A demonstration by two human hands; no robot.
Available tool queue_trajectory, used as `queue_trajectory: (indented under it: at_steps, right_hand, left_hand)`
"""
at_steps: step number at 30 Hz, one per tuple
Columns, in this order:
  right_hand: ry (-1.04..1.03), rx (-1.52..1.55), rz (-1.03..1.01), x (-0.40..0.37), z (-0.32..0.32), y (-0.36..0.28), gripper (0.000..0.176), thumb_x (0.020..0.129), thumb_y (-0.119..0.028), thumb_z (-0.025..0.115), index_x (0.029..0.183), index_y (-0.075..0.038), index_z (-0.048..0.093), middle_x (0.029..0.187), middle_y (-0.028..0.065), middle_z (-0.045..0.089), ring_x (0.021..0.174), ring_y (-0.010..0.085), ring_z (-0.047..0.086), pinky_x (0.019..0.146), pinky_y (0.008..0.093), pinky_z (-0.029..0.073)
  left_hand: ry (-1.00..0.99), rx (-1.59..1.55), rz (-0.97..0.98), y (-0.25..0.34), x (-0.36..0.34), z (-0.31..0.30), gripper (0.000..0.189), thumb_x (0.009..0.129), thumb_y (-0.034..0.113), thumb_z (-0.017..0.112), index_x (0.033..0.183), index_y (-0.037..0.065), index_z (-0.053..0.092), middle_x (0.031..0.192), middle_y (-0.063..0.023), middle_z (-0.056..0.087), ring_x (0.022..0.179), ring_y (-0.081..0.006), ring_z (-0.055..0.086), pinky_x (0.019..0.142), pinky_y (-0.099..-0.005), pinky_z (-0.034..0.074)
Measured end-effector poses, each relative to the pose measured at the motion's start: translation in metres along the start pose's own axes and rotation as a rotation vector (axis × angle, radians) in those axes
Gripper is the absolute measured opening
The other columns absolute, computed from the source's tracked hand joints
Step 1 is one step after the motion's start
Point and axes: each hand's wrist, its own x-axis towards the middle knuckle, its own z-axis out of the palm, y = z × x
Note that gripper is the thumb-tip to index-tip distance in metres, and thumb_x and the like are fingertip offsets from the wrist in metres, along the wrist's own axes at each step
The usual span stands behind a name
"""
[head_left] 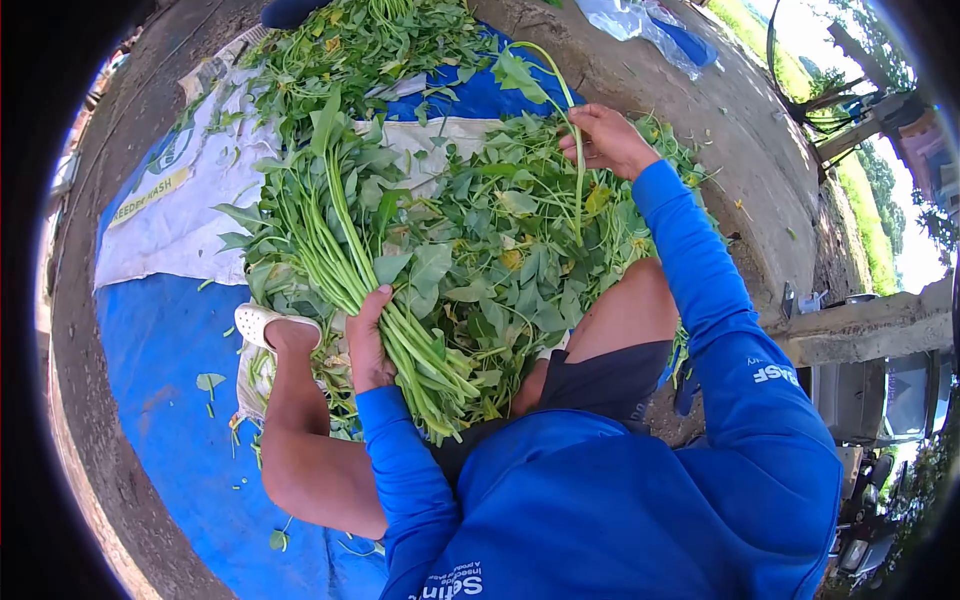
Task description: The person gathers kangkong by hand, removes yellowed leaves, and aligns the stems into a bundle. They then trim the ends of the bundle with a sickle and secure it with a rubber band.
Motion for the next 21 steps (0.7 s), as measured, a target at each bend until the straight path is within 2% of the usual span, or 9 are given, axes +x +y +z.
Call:
queue_trajectory:
  at_steps: [1, 3, 5, 8, 9, 12, 16, 18, 21]
  right_hand:
    - [-0.052, 0.07, 0.04, 0.0, -0.001, 0.029, 0.021, 0.111, -0.031, 0.067, 0.124, -0.014, 0.062, 0.098, 0.0028, 0.07, 0.081, 0.0135, 0.069, 0.074, 0.0344, 0.061]
    - [-0.156, 0.165, 0.088, 0.017, -0.009, 0.09, 0.027, 0.11, -0.027, 0.069, 0.133, -0.014, 0.065, 0.099, 0.0001, 0.069, 0.082, 0.0137, 0.067, 0.075, 0.0363, 0.062]
    - [-0.16, 0.299, 0.052, -0.014, 0.005, 0.1, 0.033, 0.11, -0.021, 0.068, 0.143, -0.015, 0.066, 0.099, -0.0019, 0.066, 0.082, 0.0114, 0.064, 0.075, 0.0337, 0.062]
    - [-0.163, 0.392, 0.042, -0.052, 0.035, 0.1, 0.038, 0.108, -0.018, 0.07, 0.147, -0.014, 0.066, 0.099, -0.0036, 0.065, 0.085, 0.01, 0.063, 0.076, 0.0314, 0.061]
    - [-0.123, 0.336, 0.004, -0.053, 0.044, 0.105, 0.034, 0.106, -0.018, 0.074, 0.14, -0.012, 0.07, 0.1, -0.0036, 0.066, 0.084, 0.0096, 0.063, 0.075, 0.0295, 0.059]
    - [0.052, 0.267, -0.194, -0.05, 0.083, 0.105, 0.034, 0.103, -0.018, 0.078, 0.137, -0.011, 0.072, 0.1, -0.0033, 0.066, 0.084, 0.0091, 0.062, 0.072, 0.0292, 0.057]
    - [0.175, 0.026, -0.434, -0.064, 0.157, 0.073, 0.034, 0.098, -0.02, 0.083, 0.127, -0.004, 0.077, 0.099, 0.0007, 0.067, 0.085, 0.0098, 0.062, 0.071, 0.0306, 0.053]
    - [0.177, -0.057, -0.617, -0.05, 0.198, 0.087, 0.033, 0.096, -0.021, 0.082, 0.123, -0.002, 0.079, 0.1, 0.0078, 0.068, 0.086, 0.0161, 0.064, 0.076, 0.0357, 0.053]
    - [0.009, -0.245, -0.588, -0.072, 0.26, 0.107, 0.034, 0.096, -0.023, 0.078, 0.122, -0.002, 0.08, 0.114, 0.0202, 0.072, 0.1, 0.0343, 0.071, 0.091, 0.045, 0.056]
  left_hand:
    - [-0.029, -0.032, -0.063, -0.011, 0.008, -0.003, 0.032, 0.094, 0.028, 0.081, 0.11, 0.004, 0.07, 0.083, -0.0075, 0.073, 0.06, -0.0212, 0.071, 0.054, -0.0353, 0.062]
    - [-0.026, -0.079, -0.104, -0.032, 0.023, -0.025, 0.035, 0.094, 0.032, 0.081, 0.112, 0.005, 0.069, 0.086, -0.0075, 0.074, 0.064, -0.0214, 0.073, 0.058, -0.0371, 0.064]
    - [-0.031, -0.126, -0.131, -0.053, 0.031, -0.034, 0.036, 0.093, 0.033, 0.082, 0.113, 0.006, 0.069, 0.089, -0.0067, 0.074, 0.069, -0.0208, 0.073, 0.062, -0.038, 0.064]
    - [-0.027, -0.224, -0.227, -0.086, 0.036, -0.052, 0.039, 0.093, 0.037, 0.083, 0.114, 0.007, 0.069, 0.09, -0.0065, 0.074, 0.072, -0.0222, 0.073, 0.065, -0.0399, 0.064]
    - [-0.012, -0.24, -0.25, -0.099, 0.039, -0.058, 0.039, 0.093, 0.037, 0.083, 0.115, 0.008, 0.07, 0.091, -0.0063, 0.074, 0.072, -0.0228, 0.073, 0.066, -0.0402, 0.065]
    - [0.036, -0.224, -0.227, -0.129, 0.047, -0.067, 0.039, 0.094, 0.037, 0.083, 0.115, 0.008, 0.07, 0.092, -0.0064, 0.075, 0.075, -0.0224, 0.074, 0.07, -0.0397, 0.064]
    - [0.051, -0.189, -0.208, -0.133, 0.044, -0.062, 0.037, 0.094, 0.036, 0.084, 0.113, 0.007, 0.07, 0.091, -0.0062, 0.074, 0.074, -0.0221, 0.073, 0.069, -0.0393, 0.064]
    - [0.063, -0.197, -0.184, -0.132, 0.046, -0.059, 0.036, 0.094, 0.035, 0.083, 0.113, 0.007, 0.07, 0.089, -0.0059, 0.074, 0.073, -0.0219, 0.073, 0.069, -0.0391, 0.064]
    - [0.051, -0.221, -0.202, -0.134, 0.048, -0.062, 0.037, 0.097, 0.034, 0.08, 0.117, 0.005, 0.071, 0.098, -0.0088, 0.077, 0.08, -0.0234, 0.075, 0.074, -0.0396, 0.065]
